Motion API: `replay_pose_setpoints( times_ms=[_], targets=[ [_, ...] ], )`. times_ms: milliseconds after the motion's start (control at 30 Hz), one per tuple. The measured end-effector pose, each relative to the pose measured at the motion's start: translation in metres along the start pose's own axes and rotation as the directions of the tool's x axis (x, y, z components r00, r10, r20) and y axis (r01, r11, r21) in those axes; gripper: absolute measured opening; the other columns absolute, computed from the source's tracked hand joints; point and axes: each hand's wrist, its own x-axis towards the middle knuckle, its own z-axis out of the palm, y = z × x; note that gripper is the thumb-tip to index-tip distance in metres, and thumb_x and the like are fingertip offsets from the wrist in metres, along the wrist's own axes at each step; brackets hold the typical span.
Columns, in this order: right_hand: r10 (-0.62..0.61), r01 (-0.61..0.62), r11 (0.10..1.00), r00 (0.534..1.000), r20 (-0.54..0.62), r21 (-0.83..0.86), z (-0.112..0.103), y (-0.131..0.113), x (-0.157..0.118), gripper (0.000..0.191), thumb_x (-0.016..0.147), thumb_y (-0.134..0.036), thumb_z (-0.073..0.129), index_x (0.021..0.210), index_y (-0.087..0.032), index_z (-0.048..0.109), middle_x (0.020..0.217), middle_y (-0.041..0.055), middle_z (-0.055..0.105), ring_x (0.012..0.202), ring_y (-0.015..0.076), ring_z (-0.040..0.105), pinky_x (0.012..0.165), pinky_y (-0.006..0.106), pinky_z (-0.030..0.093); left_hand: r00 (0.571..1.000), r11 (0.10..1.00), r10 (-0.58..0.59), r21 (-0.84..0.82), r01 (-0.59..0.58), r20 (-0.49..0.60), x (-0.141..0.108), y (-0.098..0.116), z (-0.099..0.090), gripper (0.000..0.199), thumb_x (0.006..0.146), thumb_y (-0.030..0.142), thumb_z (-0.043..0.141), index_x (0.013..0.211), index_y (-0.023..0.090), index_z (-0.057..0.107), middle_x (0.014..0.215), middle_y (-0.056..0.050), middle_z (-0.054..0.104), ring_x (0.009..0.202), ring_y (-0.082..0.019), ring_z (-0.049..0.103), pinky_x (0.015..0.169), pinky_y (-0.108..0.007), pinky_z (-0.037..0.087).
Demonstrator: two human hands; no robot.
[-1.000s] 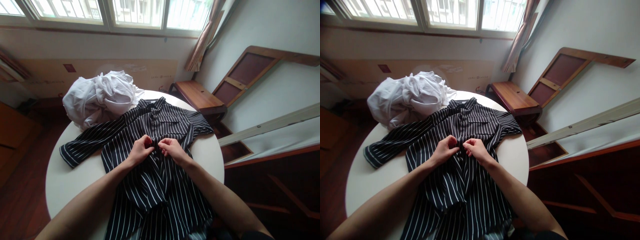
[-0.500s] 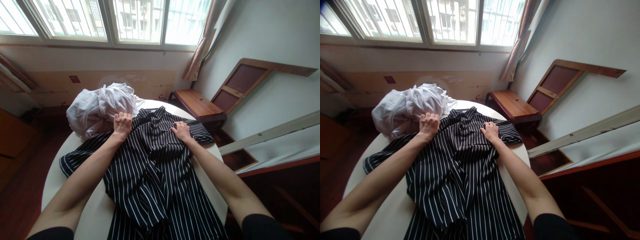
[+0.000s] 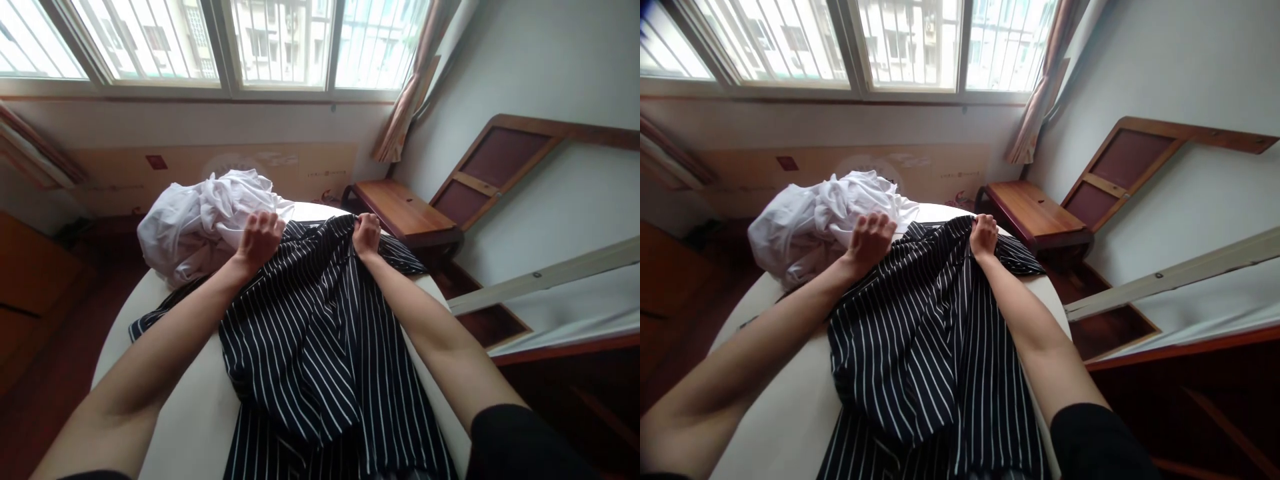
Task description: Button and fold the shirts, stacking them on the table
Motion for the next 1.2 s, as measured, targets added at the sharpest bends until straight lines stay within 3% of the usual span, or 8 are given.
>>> replay_pose_setpoints(
  times_ms=[167, 333, 500, 767, 933, 1033, 1133, 1200],
  targets=[
    [-0.033, 0.057, 0.996, 0.941, 0.336, -0.062, -0.006, 0.004, -0.003, 0.030, 0.090, -0.027, 0.045, 0.117, -0.015, 0.054, 0.119, 0.0153, 0.057, 0.110, 0.0276, 0.050, 0.092, 0.040, 0.038, 0.964, 0.996, 0.019, -0.091, 0.005, 0.265, -0.035, 0.041, 0.018, 0.047, 0.084, 0.056, 0.050, 0.089, 0.011, 0.062, 0.089, -0.018, 0.064, 0.087, -0.032, 0.059, 0.073, -0.039, 0.041],
    [-0.197, 0.215, 0.977, 0.907, 0.372, -0.006, -0.034, -0.004, -0.066, 0.062, 0.091, -0.058, 0.034, 0.139, -0.020, 0.040, 0.146, 0.0150, 0.035, 0.134, 0.0334, 0.030, 0.106, 0.051, 0.027, 0.897, 0.990, 0.071, -0.137, -0.012, 0.437, -0.058, 0.041, 0.038, 0.023, 0.093, 0.021, 0.038, 0.098, 0.012, 0.059, 0.079, -0.016, 0.067, 0.077, -0.028, 0.065, 0.064, -0.034, 0.042],
    [-0.251, 0.329, 0.944, 0.757, 0.603, -0.020, -0.042, -0.003, -0.113, 0.073, 0.086, -0.070, 0.029, 0.146, -0.030, 0.026, 0.155, 0.0110, 0.019, 0.140, 0.0386, 0.014, 0.106, 0.065, 0.013, 0.950, 0.996, 0.088, -0.026, -0.084, 0.301, -0.041, 0.016, 0.030, 0.032, 0.092, 0.008, 0.027, 0.098, 0.012, 0.059, 0.083, -0.017, 0.065, 0.077, -0.025, 0.065, 0.066, -0.033, 0.040],
    [-0.286, 0.392, 0.919, 0.720, 0.633, -0.030, -0.016, 0.011, -0.067, 0.067, 0.090, -0.062, 0.028, 0.146, -0.023, 0.030, 0.150, 0.0114, 0.031, 0.138, 0.0323, 0.024, 0.111, 0.053, 0.015, 0.935, 0.960, 0.279, -0.032, -0.279, 0.221, -0.001, -0.007, 0.019, 0.041, 0.092, 0.006, 0.020, 0.103, 0.013, 0.058, 0.091, -0.012, 0.060, 0.082, -0.021, 0.057, 0.071, -0.035, 0.038],
    [-0.320, 0.353, 0.935, 0.812, 0.489, 0.026, -0.033, -0.006, -0.070, 0.056, 0.092, -0.053, 0.037, 0.137, -0.020, 0.044, 0.142, 0.0129, 0.044, 0.132, 0.0304, 0.035, 0.108, 0.050, 0.024, 0.951, 0.952, 0.290, -0.129, -0.276, 0.105, -0.021, 0.029, -0.003, 0.033, 0.094, 0.016, 0.028, 0.102, 0.018, 0.059, 0.105, -0.013, 0.059, 0.098, -0.027, 0.052, 0.082, -0.041, 0.037],
    [-0.389, 0.324, 0.919, 0.842, 0.374, 0.226, -0.075, -0.020, -0.109, 0.058, 0.090, -0.057, 0.039, 0.130, -0.017, 0.049, 0.132, 0.0151, 0.052, 0.122, 0.0283, 0.045, 0.102, 0.046, 0.034, 0.886, 0.826, 0.459, -0.398, -0.400, 0.063, -0.070, 0.053, -0.038, 0.036, 0.089, 0.047, 0.046, 0.110, 0.020, 0.058, 0.111, -0.012, 0.058, 0.099, -0.026, 0.052, 0.084, -0.040, 0.039],
    [-0.604, 0.413, 0.786, 0.670, 0.431, 0.460, -0.127, -0.026, -0.168, 0.075, 0.073, -0.070, 0.056, 0.129, -0.021, 0.049, 0.135, 0.0138, 0.048, 0.123, 0.0301, 0.043, 0.100, 0.048, 0.036, 0.835, 0.711, 0.547, -0.558, -0.427, 0.058, -0.129, 0.073, -0.060, 0.071, 0.071, 0.066, 0.060, 0.125, 0.021, 0.049, 0.123, -0.012, 0.055, 0.107, -0.028, 0.050, 0.089, -0.042, 0.039],
    [-0.713, 0.481, 0.699, 0.528, 0.461, 0.529, -0.154, -0.027, -0.205, 0.089, 0.062, -0.071, 0.065, 0.133, -0.022, 0.045, 0.140, 0.0148, 0.042, 0.127, 0.0324, 0.038, 0.103, 0.051, 0.033, 0.874, 0.770, 0.477, -0.522, -0.367, 0.089, -0.159, 0.080, -0.059, 0.056, 0.077, 0.047, 0.064, 0.123, 0.019, 0.050, 0.121, -0.012, 0.057, 0.107, -0.027, 0.052, 0.089, -0.042, 0.040]
  ],
)
